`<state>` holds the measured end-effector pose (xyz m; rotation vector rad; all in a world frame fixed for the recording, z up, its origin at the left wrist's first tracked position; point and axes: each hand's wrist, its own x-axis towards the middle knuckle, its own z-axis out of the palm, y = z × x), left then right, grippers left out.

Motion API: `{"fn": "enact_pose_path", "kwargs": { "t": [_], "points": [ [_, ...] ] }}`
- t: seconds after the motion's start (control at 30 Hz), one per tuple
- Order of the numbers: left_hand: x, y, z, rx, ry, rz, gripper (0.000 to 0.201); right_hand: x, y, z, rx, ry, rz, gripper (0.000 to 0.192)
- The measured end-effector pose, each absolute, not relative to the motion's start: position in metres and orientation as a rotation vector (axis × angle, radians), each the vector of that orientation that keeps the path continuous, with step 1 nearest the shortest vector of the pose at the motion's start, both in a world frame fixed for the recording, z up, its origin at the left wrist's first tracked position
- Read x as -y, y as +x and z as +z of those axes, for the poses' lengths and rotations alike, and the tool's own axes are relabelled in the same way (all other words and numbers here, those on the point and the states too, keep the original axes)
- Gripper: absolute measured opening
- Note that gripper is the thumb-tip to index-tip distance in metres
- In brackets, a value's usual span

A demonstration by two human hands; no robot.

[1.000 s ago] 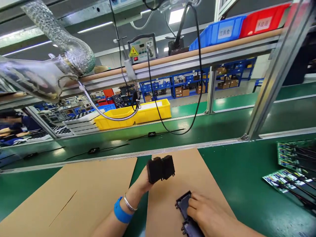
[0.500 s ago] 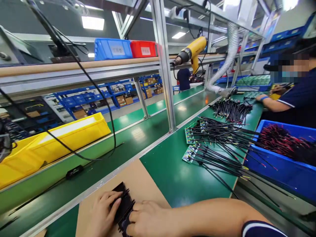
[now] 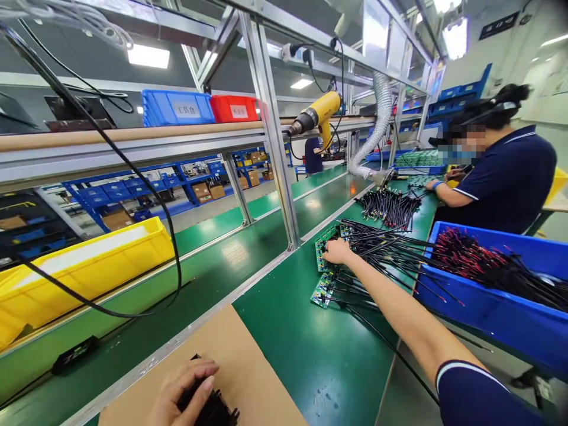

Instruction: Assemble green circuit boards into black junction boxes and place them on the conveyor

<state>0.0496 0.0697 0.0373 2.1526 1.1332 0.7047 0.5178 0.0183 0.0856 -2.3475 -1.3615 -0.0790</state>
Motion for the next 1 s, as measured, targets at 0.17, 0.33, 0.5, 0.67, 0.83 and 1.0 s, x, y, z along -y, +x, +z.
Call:
{"fn": "enact_pose_path", "kwargs": {
  "t": [0.17, 0.33, 0.5, 0.67, 0.83, 1.0],
  "points": [
    [-0.052, 0.113, 0.068, -0.969, 1.863, 0.629, 0.047, -0.002, 0.46, 0.101, 1.385, -2.034, -0.231, 0.018],
    [-0.042, 0.177, 0.107, -0.589, 1.552, 0.639, 0.067, 0.058, 0.36, 0.09, 1.539, -1.609, -0.371, 0.006],
    [-0.041, 0.192, 0.113, -0.676, 1.671, 0.626, 0.049, 0.077, 0.326, 0.08, 1.689, -1.298, -0.514, 0.011],
    [-0.037, 0.188, 0.121, -0.617, 1.878, 0.847, 0.047, 0.077, 0.322, 0.094, 1.891, -1.354, -0.441, 0.019],
    [-0.037, 0.172, 0.146, -0.647, 1.827, 0.869, 0.033, 0.138, 0.317, 0.129, 2.156, -1.277, -0.036, 0.029],
    [-0.033, 0.146, 0.174, -0.633, 1.803, 1.073, 0.018, 0.142, 0.341, 0.146, 1.764, -1.172, -0.133, 0.054]
  ]
}}
